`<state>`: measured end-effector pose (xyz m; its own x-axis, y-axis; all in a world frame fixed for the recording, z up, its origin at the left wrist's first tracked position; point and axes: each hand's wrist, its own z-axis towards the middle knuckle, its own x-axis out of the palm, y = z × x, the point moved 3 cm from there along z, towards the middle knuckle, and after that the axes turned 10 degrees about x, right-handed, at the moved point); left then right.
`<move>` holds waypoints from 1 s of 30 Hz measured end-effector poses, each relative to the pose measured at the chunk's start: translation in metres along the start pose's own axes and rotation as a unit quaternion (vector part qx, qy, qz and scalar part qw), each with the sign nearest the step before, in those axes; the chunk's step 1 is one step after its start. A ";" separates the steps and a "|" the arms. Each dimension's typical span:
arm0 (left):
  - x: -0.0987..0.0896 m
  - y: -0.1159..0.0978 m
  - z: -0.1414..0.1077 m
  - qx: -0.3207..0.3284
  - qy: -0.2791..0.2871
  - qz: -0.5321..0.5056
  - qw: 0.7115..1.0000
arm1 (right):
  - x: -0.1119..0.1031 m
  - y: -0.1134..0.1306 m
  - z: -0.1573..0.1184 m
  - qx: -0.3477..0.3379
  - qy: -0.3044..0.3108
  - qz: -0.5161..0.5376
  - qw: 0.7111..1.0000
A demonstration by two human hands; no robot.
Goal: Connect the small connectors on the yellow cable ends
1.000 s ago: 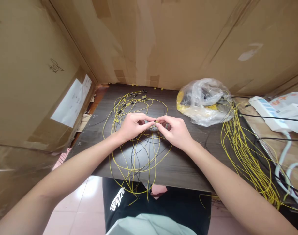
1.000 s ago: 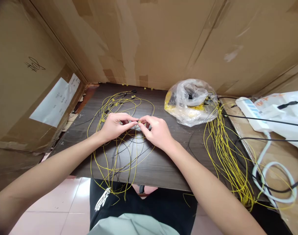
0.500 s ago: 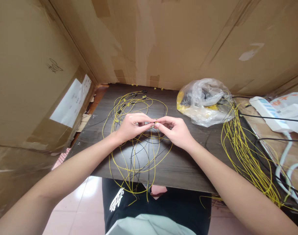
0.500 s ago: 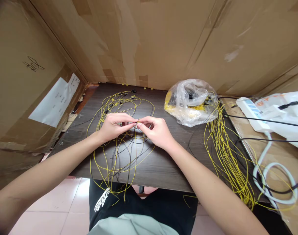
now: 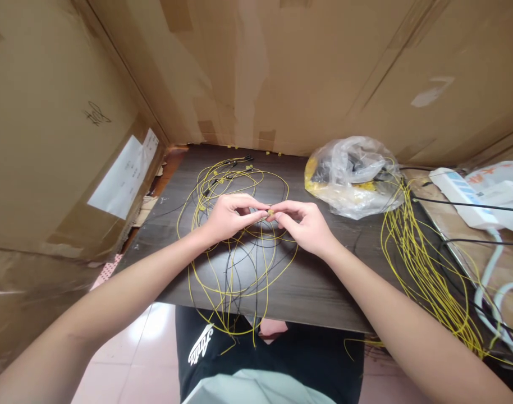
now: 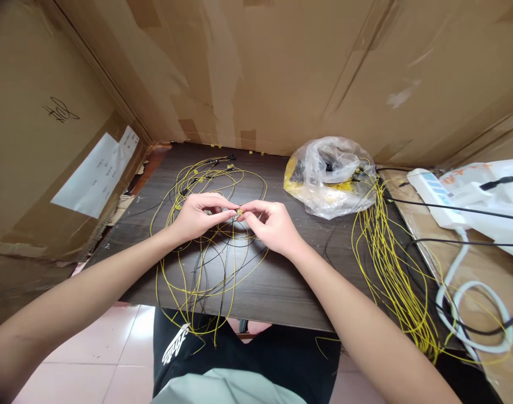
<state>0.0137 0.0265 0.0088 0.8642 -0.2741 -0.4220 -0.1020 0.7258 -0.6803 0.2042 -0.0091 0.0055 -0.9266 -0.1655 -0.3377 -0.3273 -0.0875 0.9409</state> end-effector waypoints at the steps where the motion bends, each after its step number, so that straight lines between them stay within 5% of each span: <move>1: 0.000 0.000 0.000 -0.007 -0.001 -0.011 1.000 | 0.000 0.000 0.000 -0.003 0.001 0.001 1.000; 17: -0.002 0.007 -0.001 -0.048 0.026 -0.100 0.994 | 0.001 0.000 0.002 0.017 0.111 0.053 0.992; 23: 0.001 0.001 -0.002 -0.022 0.003 -0.039 0.999 | 0.002 0.001 0.003 0.011 0.085 0.034 0.996; 30: 0.001 0.000 -0.003 -0.039 0.011 0.007 0.999 | 0.002 0.008 -0.003 -0.045 0.029 -0.112 0.992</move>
<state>0.0131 0.0244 0.0063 0.8518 -0.2775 -0.4443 -0.1539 0.6782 -0.7186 0.2003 -0.0132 0.0124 -0.8194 -0.1872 -0.5418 -0.5037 -0.2160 0.8364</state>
